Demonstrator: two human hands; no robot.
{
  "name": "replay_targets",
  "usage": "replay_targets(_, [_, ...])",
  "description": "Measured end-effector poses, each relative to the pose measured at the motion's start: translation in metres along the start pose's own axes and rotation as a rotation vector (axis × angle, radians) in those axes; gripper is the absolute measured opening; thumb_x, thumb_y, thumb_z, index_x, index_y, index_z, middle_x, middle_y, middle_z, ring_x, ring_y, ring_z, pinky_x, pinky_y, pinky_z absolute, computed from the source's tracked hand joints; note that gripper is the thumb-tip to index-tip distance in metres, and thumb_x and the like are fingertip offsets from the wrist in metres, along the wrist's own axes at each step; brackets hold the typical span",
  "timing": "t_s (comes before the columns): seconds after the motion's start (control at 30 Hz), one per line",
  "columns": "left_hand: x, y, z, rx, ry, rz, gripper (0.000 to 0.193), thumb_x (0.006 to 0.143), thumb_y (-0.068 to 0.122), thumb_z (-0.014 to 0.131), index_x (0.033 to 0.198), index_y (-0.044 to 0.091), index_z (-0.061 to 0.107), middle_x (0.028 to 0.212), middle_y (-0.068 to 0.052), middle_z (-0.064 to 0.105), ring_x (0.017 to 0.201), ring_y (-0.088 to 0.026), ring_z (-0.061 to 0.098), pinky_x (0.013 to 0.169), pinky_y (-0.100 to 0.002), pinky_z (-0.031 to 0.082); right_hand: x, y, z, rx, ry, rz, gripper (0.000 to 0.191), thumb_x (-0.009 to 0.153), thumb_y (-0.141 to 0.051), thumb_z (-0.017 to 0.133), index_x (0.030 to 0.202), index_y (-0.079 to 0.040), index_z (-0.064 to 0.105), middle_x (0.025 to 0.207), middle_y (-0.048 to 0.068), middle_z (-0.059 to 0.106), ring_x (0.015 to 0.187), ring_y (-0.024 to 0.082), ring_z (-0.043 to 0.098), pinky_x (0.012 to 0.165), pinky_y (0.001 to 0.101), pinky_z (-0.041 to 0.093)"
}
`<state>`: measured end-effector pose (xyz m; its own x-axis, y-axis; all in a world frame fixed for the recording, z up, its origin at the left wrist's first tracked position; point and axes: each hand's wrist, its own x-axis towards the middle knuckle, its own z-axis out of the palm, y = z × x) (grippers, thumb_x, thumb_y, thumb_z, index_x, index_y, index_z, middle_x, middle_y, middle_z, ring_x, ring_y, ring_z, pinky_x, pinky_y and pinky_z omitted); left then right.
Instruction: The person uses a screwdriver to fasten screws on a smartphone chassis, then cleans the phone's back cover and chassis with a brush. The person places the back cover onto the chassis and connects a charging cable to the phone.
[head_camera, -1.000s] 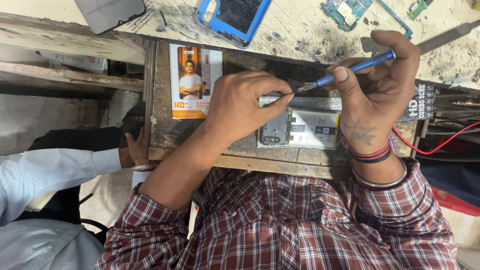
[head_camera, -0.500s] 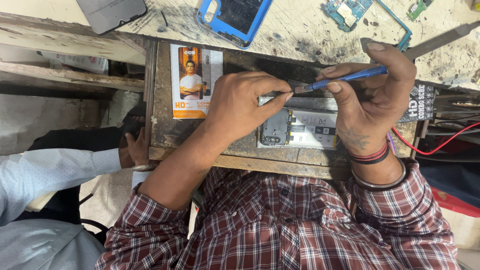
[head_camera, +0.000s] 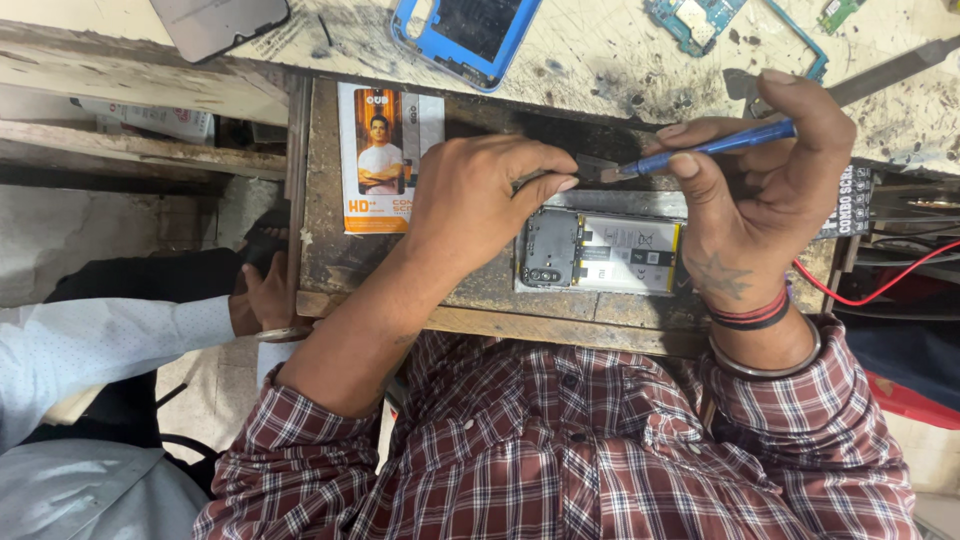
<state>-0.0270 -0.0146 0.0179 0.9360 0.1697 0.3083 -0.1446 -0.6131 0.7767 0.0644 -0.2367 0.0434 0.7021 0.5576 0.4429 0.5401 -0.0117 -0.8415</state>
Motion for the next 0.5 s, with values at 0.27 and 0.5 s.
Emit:
replay_targets(0.27, [0.0001,-0.0011,-0.007,0.056,-0.129,-0.028,0.011,0.083,0.021,0.083,0.093,0.016,0.081,0.092,-0.002,0.078,0.081,-0.022,0.076,0.072,-0.039,0.057,-0.0022,-0.0065,0.005,-0.278,-0.138,-0.06,0.052,0.11,-0.006,0.08,0.145,-0.004,0.041,0.105,0.016,0.075,0.104,0.023,0.079,0.087,0.0269,0.065])
replay_targets(0.5, [0.0028,-0.0014,-0.0056,0.102,-0.194,-0.016,0.011,0.079,0.022,0.085,0.087,0.015,0.082,0.092,-0.003,0.078,0.087,-0.025,0.073,0.077,-0.041,0.055,-0.0007,-0.0057,0.0083,-0.333,-0.171,-0.069,0.052,0.1,-0.006,0.085,0.139,0.0,0.052,0.11,0.016,0.074,0.1,0.022,0.078,0.078,0.0242,0.062])
